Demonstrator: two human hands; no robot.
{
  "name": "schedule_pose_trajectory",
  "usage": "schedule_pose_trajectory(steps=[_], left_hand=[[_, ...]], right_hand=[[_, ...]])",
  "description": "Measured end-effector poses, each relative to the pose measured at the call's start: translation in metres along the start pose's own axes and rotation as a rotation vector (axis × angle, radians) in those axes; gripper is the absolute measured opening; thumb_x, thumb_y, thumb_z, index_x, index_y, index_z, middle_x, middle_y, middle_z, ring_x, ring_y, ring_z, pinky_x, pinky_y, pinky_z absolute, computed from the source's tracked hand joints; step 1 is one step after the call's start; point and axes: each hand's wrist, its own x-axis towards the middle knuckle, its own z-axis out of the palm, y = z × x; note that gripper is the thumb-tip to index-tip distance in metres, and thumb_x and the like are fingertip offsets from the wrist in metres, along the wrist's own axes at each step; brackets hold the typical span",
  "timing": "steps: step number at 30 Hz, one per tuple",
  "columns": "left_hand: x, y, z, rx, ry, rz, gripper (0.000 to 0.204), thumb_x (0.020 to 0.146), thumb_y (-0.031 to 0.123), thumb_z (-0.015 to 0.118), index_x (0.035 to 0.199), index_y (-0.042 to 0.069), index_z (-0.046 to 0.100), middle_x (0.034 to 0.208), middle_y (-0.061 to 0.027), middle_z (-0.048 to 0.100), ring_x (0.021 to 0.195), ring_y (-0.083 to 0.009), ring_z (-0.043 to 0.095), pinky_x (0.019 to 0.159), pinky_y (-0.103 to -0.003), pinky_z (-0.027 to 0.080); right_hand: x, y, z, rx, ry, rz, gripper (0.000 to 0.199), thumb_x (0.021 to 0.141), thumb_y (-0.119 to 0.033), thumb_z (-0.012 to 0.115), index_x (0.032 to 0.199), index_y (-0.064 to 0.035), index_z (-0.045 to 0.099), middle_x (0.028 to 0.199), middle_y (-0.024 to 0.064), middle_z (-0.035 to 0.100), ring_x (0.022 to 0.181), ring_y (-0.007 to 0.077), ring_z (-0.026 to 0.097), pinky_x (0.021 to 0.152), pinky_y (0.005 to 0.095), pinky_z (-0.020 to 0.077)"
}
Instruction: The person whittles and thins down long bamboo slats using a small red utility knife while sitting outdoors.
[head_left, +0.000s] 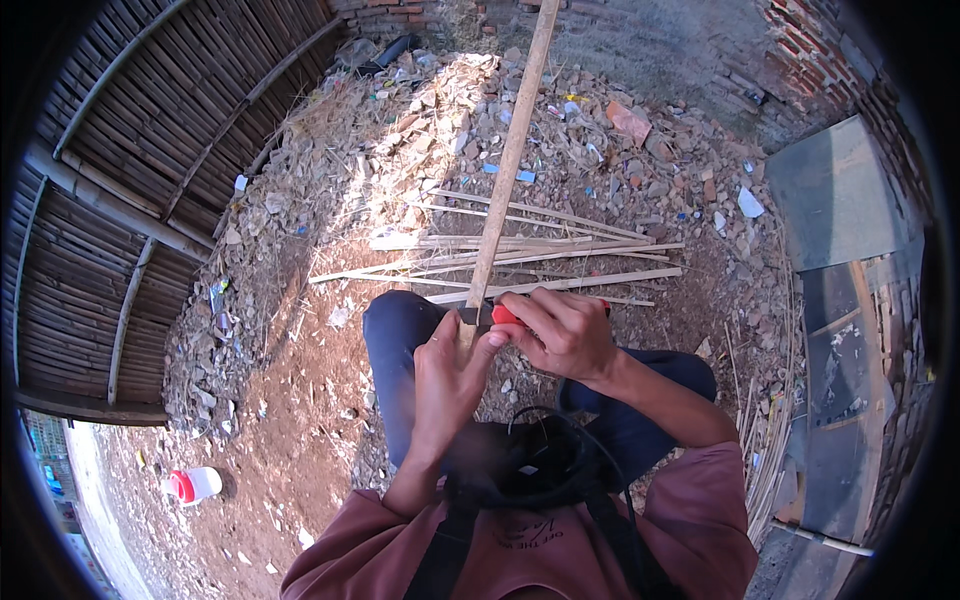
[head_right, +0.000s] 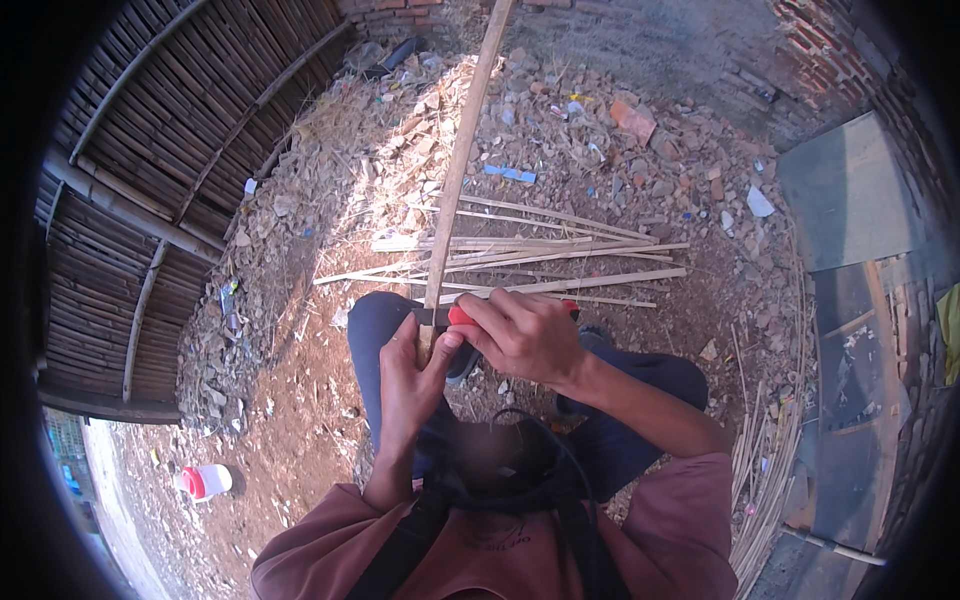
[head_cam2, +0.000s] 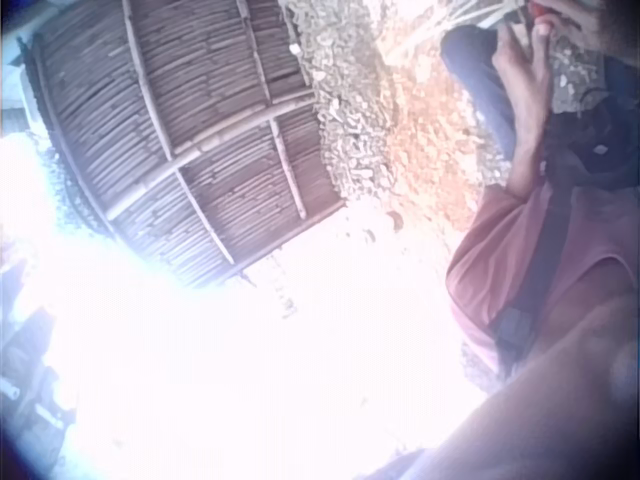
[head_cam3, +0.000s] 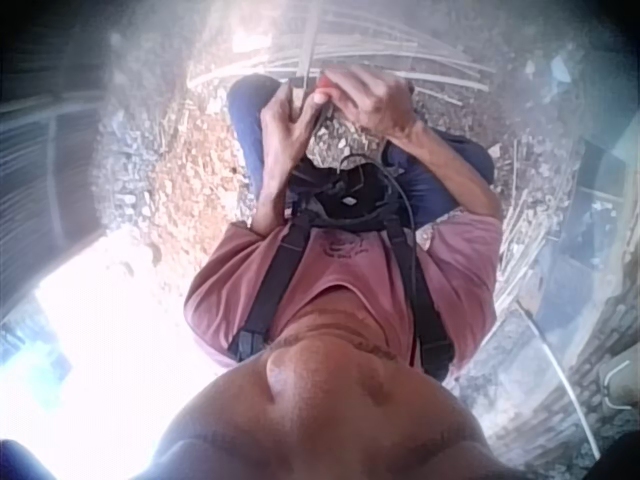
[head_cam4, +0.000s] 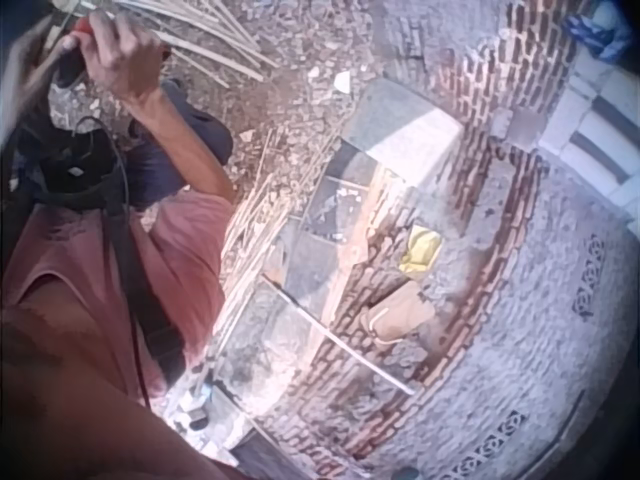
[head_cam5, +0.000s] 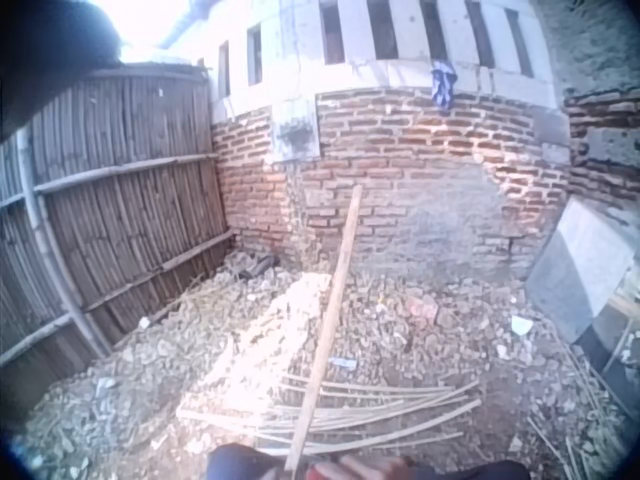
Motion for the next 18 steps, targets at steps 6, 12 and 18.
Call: schedule_pose_trajectory(steps=[6, 12, 18], left_hand=[[-0.004, 0.001, -0.003, 0.105, 0.034, 0.041, 0.029, 0.101, 0.024, 0.078, 0.103, -0.002, 0.066, 0.07, -0.0054, 0.064, 0.065, -0.0076, 0.05, 0.058, -0.031, 0.044], [-0.003, 0.004, -0.004, 0.119, 0.037, 0.071, 0.029, 0.101, 0.023, 0.077, 0.096, -0.002, 0.062, 0.067, -0.008, 0.062, 0.063, -0.0095, 0.049, 0.057, -0.032, 0.044], [-0.004, 0.011, -0.004, 0.101, 0.047, 0.065, 0.034, 0.101, 0.024, 0.077, 0.09, -0.001, 0.056, 0.062, -0.0072, 0.054, 0.06, -0.0101, 0.04, 0.053, -0.034, 0.038]], right_hand=[[0.003, -0.002, -0.001, -0.003, -0.017, -0.017, 0.027, 0.095, -0.03, 0.077, 0.113, -0.0113, 0.072, 0.077, 0.0026, 0.062, 0.063, 0.0215, 0.069, 0.054, 0.0368, 0.0541], [0.003, 0.001, 0.001, -0.011, 0.02, -0.017, 0.028, 0.095, -0.033, 0.077, 0.113, -0.012, 0.073, 0.076, 0.0019, 0.06, 0.062, 0.0196, 0.068, 0.053, 0.0355, 0.053], [0.005, 0.002, 0.001, -0.022, 0.021, -0.019, 0.028, 0.095, -0.034, 0.077, 0.113, -0.0134, 0.074, 0.073, 0.0011, 0.057, 0.062, 0.0189, 0.067, 0.053, 0.0349, 0.0525]])
